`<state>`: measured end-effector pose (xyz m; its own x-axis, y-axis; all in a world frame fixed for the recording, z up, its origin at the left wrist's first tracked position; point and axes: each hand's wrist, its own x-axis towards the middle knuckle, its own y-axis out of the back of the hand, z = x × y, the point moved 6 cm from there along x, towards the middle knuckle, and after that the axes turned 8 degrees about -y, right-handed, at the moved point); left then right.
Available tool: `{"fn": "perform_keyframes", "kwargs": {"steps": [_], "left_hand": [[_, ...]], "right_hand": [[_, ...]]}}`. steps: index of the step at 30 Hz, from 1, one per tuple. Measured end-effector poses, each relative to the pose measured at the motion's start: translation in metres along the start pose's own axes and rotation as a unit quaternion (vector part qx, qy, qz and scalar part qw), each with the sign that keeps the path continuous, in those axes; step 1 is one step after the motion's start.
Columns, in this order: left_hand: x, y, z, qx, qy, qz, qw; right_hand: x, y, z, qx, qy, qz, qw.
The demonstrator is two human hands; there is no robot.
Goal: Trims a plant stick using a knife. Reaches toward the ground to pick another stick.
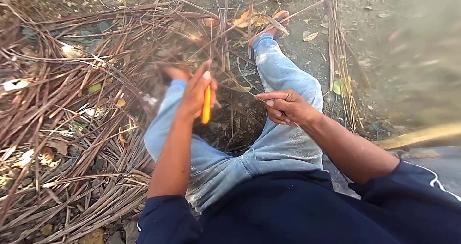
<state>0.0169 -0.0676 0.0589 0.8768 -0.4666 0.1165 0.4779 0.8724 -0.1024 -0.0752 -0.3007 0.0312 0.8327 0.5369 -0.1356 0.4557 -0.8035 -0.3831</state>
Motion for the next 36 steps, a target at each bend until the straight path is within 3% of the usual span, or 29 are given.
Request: {"fn": "perform_keyframes", "kwargs": {"steps": [4,8,15,17,19,22,25,29,36], "left_hand": [[0.005,0.01,0.031,-0.1,-0.056,0.02,0.993],[-0.005,-0.002,0.041,-0.138,-0.097,0.048,0.984],[-0.041,-0.049,0.005,-0.144,-0.067,0.06,0.985],[-0.046,-0.05,0.002,-0.092,-0.073,0.067,0.991],[-0.053,-0.044,0.007,0.042,-0.08,0.086,0.992],[-0.062,-0.031,0.021,0.237,-0.117,0.105,0.959],[-0.061,-0.018,0.032,0.288,-0.146,0.109,0.94],[-0.056,-0.003,0.034,0.248,-0.129,0.116,0.953],[-0.048,0.03,0.022,0.056,-0.047,0.141,0.987]], "right_hand": [[0.017,0.004,-0.023,-0.117,0.025,-0.026,0.993],[0.023,-0.003,-0.021,-0.159,0.036,-0.071,0.984],[0.048,-0.039,-0.034,-0.178,0.073,0.023,0.981],[0.059,-0.046,-0.039,-0.159,0.085,0.044,0.983],[0.064,-0.052,-0.04,-0.156,0.086,0.06,0.982],[0.065,-0.058,-0.037,-0.143,0.084,0.058,0.984],[0.064,-0.059,-0.034,-0.122,0.085,0.041,0.988],[0.058,-0.056,-0.035,-0.091,0.086,0.01,0.992],[0.043,-0.052,-0.039,-0.081,0.084,-0.058,0.991]]}}
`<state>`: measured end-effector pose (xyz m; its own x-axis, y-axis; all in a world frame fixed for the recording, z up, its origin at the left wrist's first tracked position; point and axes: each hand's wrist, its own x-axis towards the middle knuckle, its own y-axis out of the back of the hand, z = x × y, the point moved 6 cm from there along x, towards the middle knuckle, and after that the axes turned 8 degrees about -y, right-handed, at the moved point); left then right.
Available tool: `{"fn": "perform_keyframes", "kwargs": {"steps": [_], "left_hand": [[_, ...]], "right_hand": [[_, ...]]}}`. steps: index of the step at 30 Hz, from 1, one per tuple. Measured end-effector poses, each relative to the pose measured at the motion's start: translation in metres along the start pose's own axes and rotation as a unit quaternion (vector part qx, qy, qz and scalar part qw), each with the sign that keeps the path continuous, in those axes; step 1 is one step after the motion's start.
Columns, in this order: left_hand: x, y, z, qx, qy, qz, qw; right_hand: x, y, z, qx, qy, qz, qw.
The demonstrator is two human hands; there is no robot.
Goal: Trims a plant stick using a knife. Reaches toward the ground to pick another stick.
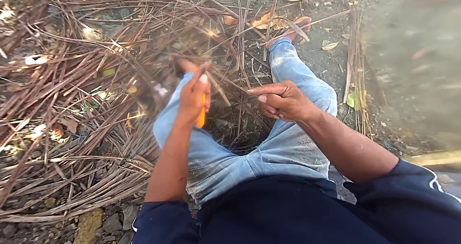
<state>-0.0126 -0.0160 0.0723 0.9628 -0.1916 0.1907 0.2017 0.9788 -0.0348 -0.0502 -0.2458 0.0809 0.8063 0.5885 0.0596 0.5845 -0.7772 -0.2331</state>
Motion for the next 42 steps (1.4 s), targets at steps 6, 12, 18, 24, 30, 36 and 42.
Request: {"fn": "perform_keyframes", "kwargs": {"steps": [6,12,18,24,30,36,42], "left_hand": [[0.01,0.014,-0.007,-0.166,0.057,0.002,0.984],[0.007,0.012,-0.001,-0.332,0.045,-0.023,0.942],[0.006,0.006,0.019,-0.315,0.012,-0.02,0.949],[0.001,0.001,0.023,-0.203,-0.03,-0.024,0.979],[0.0,0.005,0.025,-0.162,-0.054,-0.015,0.985],[-0.017,-0.02,0.02,-0.198,-0.04,-0.039,0.979],[-0.026,-0.021,0.024,-0.022,-0.068,-0.03,0.997]], "right_hand": [[-0.01,0.006,0.013,-0.018,-0.03,-0.03,0.999],[-0.006,0.007,0.015,-0.103,-0.065,-0.04,0.992],[0.031,-0.012,-0.015,-0.196,-0.06,-0.032,0.978],[0.057,-0.023,-0.014,-0.153,-0.077,0.024,0.985],[0.037,-0.025,0.011,-0.086,-0.078,-0.034,0.993],[0.045,-0.024,0.0,-0.126,-0.066,-0.001,0.99],[0.062,-0.03,-0.004,-0.115,-0.011,0.038,0.993]]}}
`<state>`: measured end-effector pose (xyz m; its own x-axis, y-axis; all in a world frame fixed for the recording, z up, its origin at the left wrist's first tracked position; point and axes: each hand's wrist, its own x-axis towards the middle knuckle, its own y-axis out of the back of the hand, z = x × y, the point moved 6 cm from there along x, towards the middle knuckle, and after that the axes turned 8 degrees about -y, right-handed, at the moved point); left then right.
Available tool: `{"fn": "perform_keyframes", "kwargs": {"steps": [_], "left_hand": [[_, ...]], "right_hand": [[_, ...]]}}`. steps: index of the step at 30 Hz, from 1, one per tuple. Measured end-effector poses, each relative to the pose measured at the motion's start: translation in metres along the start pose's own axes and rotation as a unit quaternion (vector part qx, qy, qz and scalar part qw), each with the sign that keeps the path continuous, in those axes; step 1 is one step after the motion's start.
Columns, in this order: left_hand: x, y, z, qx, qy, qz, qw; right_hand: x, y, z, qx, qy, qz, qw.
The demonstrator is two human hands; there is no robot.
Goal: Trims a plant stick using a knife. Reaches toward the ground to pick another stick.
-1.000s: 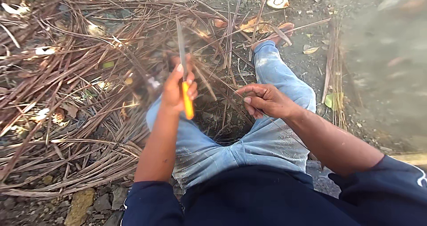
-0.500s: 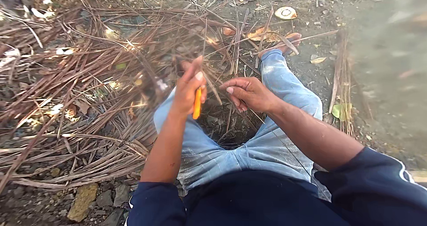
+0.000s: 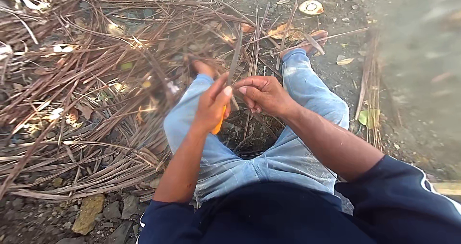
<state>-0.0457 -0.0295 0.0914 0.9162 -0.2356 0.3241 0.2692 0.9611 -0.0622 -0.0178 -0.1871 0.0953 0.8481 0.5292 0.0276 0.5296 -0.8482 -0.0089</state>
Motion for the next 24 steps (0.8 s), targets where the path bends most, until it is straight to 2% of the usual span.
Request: {"fn": "perform_keyframes", "kwargs": {"steps": [3,5,9,11,13,16,19,22,24], "left_hand": [[-0.003,0.005,0.011,0.217,-0.066,-0.006,0.974],[-0.003,0.011,0.012,0.259,-0.08,0.001,0.963],[-0.001,0.006,0.013,0.278,-0.118,-0.023,0.953],[0.002,0.016,0.011,0.277,-0.106,-0.008,0.955],[0.003,0.02,0.009,0.272,-0.085,-0.006,0.958],[0.001,0.006,0.015,0.257,-0.097,-0.037,0.961],[0.001,0.013,0.008,0.234,-0.061,-0.014,0.97],[0.004,0.004,0.01,0.239,-0.085,-0.043,0.966],[0.007,0.009,0.008,0.233,-0.076,-0.035,0.969]], "right_hand": [[-0.004,-0.001,0.0,0.02,0.006,0.002,1.0],[-0.007,-0.003,0.001,0.056,-0.011,-0.009,0.998],[-0.01,-0.002,0.007,0.156,-0.037,-0.032,0.987],[-0.013,-0.001,0.007,0.19,-0.053,-0.048,0.979],[-0.014,-0.001,0.007,0.204,-0.066,-0.058,0.975],[-0.016,0.002,0.008,0.235,-0.07,-0.068,0.967],[-0.02,0.002,0.012,0.256,-0.062,-0.08,0.961],[-0.018,0.007,0.01,0.25,-0.067,-0.083,0.962],[-0.02,0.008,0.01,0.251,-0.07,-0.087,0.962]]}}
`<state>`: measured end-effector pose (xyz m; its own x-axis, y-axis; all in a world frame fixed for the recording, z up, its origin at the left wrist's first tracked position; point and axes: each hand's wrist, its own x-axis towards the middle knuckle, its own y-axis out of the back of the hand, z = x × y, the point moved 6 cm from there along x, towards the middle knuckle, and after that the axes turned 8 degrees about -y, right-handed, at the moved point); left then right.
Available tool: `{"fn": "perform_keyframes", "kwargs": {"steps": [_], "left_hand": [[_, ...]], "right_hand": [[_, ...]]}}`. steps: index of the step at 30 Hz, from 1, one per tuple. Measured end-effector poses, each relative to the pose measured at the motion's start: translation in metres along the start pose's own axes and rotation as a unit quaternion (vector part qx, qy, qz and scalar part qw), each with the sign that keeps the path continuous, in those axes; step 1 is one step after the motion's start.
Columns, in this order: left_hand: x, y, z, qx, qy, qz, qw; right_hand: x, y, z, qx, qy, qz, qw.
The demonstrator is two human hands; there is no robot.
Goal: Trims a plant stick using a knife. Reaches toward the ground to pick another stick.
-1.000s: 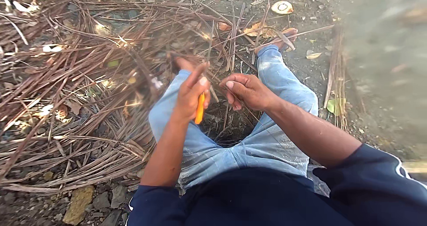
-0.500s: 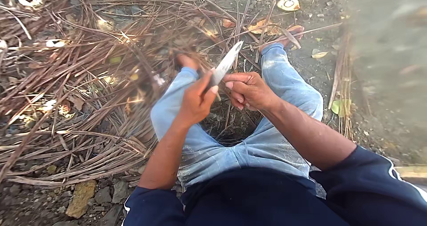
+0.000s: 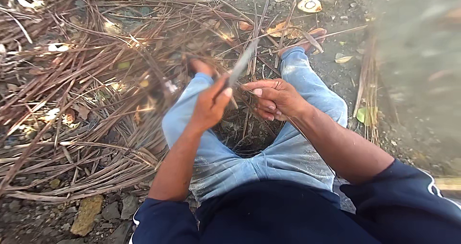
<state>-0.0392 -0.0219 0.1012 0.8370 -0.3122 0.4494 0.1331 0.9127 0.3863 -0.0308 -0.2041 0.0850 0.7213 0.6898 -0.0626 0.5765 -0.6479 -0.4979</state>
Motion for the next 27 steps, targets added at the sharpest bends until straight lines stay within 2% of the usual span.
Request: {"fn": "perform_keyframes", "kwargs": {"steps": [2,6,9,13,16,19,21,24,27], "left_hand": [[0.001,0.004,-0.006,0.003,0.022,0.014,1.0],[0.001,-0.011,0.008,0.013,-0.044,-0.012,0.999],[-0.001,-0.004,-0.006,0.016,0.02,0.011,1.0],[0.0,-0.012,0.0,-0.004,-0.018,-0.02,1.0],[-0.001,-0.002,-0.013,-0.022,0.059,-0.017,0.998],[0.0,-0.01,-0.001,-0.044,0.024,-0.058,0.997],[0.003,-0.006,-0.007,-0.067,0.045,-0.063,0.995],[0.006,0.001,-0.021,-0.171,0.102,-0.03,0.979],[0.001,-0.009,-0.014,-0.379,0.132,-0.039,0.915]], "right_hand": [[-0.001,0.0,0.001,0.005,-0.003,0.002,1.0],[0.001,0.002,-0.003,0.01,0.004,-0.001,1.0],[0.0,0.003,-0.001,0.008,-0.004,0.007,1.0],[0.0,0.008,-0.003,-0.006,-0.01,0.007,1.0],[-0.003,0.009,-0.005,-0.014,-0.013,0.007,1.0],[-0.003,0.013,-0.008,-0.031,-0.011,0.006,0.999],[-0.005,0.015,-0.006,-0.047,-0.006,-0.001,0.999],[-0.007,0.014,-0.005,-0.075,-0.002,-0.008,0.997],[-0.008,0.017,-0.003,-0.105,0.005,-0.002,0.994]]}}
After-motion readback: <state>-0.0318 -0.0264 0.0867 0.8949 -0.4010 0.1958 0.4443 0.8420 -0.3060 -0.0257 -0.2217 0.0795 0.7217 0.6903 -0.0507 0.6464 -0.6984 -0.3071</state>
